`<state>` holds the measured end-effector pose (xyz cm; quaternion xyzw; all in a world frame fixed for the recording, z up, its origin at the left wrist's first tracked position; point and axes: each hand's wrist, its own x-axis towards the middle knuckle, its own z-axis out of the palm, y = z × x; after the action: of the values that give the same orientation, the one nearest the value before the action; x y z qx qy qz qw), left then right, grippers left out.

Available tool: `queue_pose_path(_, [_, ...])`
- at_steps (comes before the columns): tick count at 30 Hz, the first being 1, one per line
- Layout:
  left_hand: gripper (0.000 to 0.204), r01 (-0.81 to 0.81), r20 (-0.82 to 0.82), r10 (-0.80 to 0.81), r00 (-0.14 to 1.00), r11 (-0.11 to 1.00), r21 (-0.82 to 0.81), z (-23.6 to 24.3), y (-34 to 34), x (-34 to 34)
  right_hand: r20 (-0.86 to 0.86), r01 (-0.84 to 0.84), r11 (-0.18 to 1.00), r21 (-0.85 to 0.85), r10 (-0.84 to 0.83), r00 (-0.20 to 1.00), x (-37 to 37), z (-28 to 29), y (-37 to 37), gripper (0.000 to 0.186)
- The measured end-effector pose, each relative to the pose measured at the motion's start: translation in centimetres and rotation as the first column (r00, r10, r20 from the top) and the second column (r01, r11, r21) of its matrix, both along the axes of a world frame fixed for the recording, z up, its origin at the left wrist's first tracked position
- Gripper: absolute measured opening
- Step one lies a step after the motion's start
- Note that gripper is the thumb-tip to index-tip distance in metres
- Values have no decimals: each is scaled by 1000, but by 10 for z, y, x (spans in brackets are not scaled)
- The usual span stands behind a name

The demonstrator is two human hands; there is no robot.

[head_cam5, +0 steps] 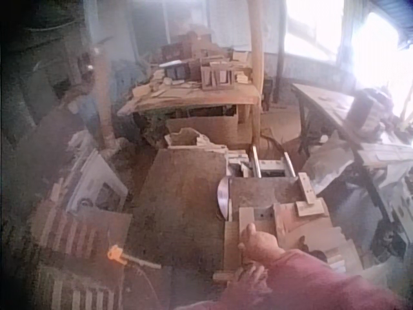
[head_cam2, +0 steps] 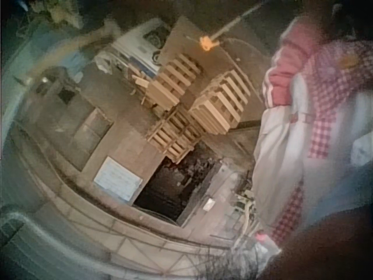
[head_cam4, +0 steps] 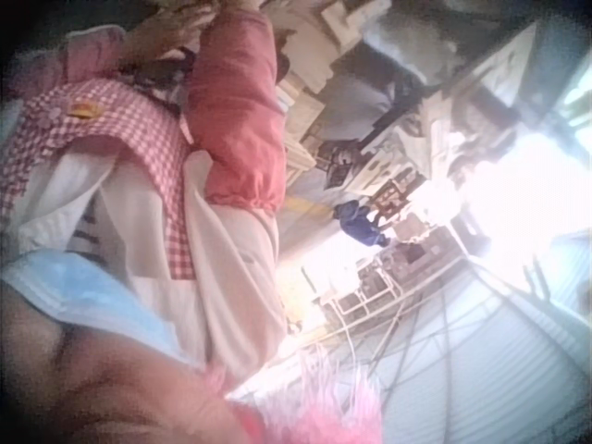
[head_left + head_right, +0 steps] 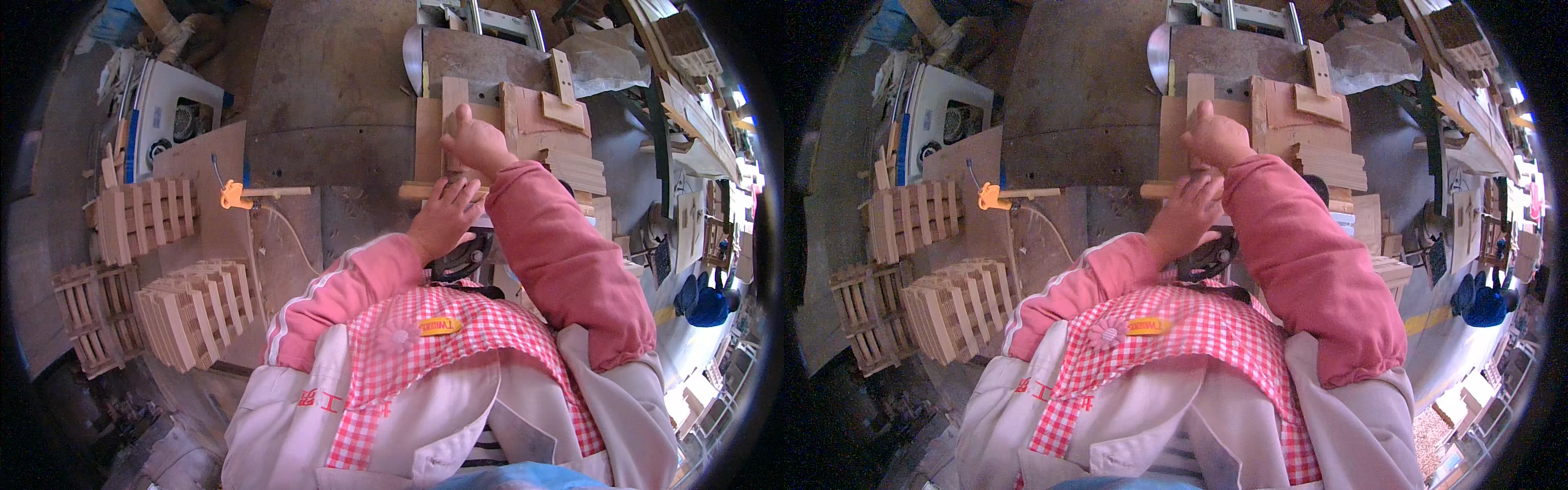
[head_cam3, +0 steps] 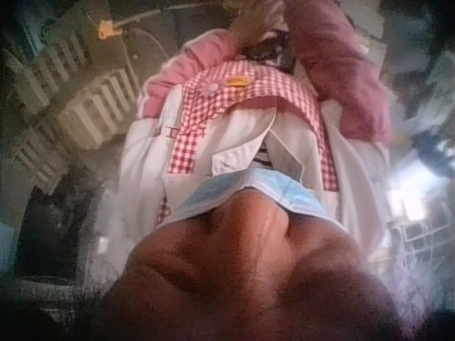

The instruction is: The person repeatedly picks up small wooden planks, places them on a table saw, and cuts them. After each cut, the person stacks the finished pieces on a nearby table. The process is repeated multiple times throughout the clip.

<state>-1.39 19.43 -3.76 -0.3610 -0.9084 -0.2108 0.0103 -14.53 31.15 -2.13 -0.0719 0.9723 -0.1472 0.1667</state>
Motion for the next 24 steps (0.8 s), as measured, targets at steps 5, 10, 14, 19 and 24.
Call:
queue_pose_path(5, [63,-27,-26,26,999,1000,-3,1,1,-11,30,9,1000,3,-9,1000,-14,2,0,52])
queue_pose_path(10, [62,-19,-38,19,999,1000,-11,-1,1,-25,9,6,1000,-7,-6,1000,-28,-1,1,54])
queue_pose_path(14, [65,-11,-61,6,998,997,-75,-1,2,-36,-14,-31,999,8,31,999,-41,-7,4,58])
queue_pose_path(19, [63,-12,-81,5,997,997,-83,-1,2,-51,-36,-42,999,7,43,998,-58,-10,5,59])
queue_pose_path(24, [61,-35,-105,27,994,997,-75,-1,3,-67,-4,-12,1000,17,12,1000,-74,-6,4,55])
